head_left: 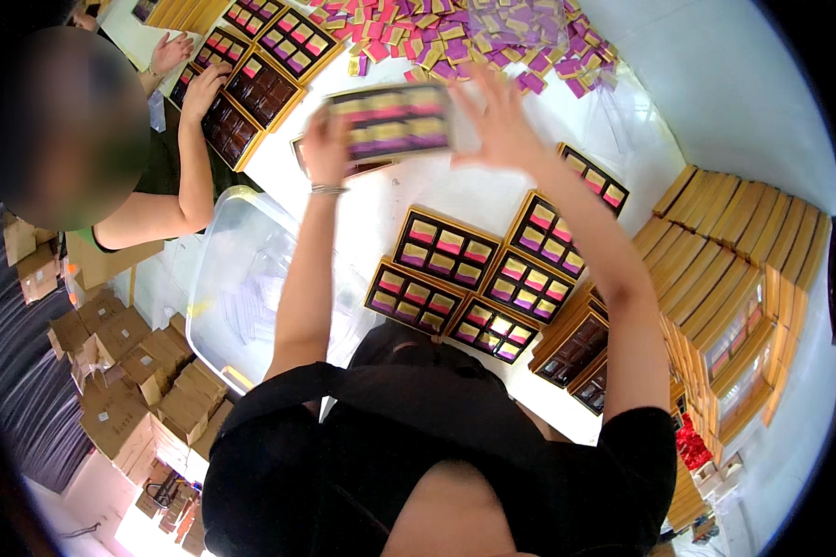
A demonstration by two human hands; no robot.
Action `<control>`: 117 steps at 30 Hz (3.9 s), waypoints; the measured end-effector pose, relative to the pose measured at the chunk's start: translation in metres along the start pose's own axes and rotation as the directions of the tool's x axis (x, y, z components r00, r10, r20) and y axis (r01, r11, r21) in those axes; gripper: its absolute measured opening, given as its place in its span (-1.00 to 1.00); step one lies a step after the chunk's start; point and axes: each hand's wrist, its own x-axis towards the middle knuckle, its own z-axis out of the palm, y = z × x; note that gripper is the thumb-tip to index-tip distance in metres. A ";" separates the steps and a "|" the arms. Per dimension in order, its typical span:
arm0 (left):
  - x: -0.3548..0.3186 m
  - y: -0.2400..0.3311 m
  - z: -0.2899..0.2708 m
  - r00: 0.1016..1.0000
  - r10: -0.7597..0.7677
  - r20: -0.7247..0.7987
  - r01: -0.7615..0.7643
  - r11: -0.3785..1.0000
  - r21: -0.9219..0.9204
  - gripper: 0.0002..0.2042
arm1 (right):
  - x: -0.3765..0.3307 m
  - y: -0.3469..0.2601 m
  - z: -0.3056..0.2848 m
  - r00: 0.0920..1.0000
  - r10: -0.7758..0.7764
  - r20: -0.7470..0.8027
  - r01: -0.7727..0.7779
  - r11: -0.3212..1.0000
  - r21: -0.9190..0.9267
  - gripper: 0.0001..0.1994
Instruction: The person places small pink and yellow wrapped chocolates into the compartments of dark brown cardboard trays. They handle the trays one by one, filling them and then stacking the completed units on the table. A coworker is visible in the background performing similar assembly tasks.
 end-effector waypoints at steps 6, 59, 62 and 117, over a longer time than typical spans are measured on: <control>0.006 -0.053 -0.084 0.995 0.001 -0.096 0.006 0.997 0.080 -0.61 | 0.090 0.114 -0.047 0.844 0.444 0.301 -0.280 0.843 -0.459 0.22; -0.141 -0.022 0.014 0.957 -0.114 0.267 0.095 0.992 0.084 -0.65 | -0.090 -0.128 0.023 0.894 0.102 0.437 -0.064 0.993 -0.102 0.04; -0.143 -0.024 0.016 0.948 -0.197 0.251 0.191 0.980 0.049 -0.64 | -0.092 -0.130 0.031 0.917 0.094 0.388 -0.054 0.992 -0.113 0.03; -0.156 -0.074 -0.068 0.884 -0.348 0.312 0.338 0.937 0.087 -0.71 | -0.089 -0.218 0.045 0.928 -0.007 0.374 -0.016 0.998 0.060 -0.05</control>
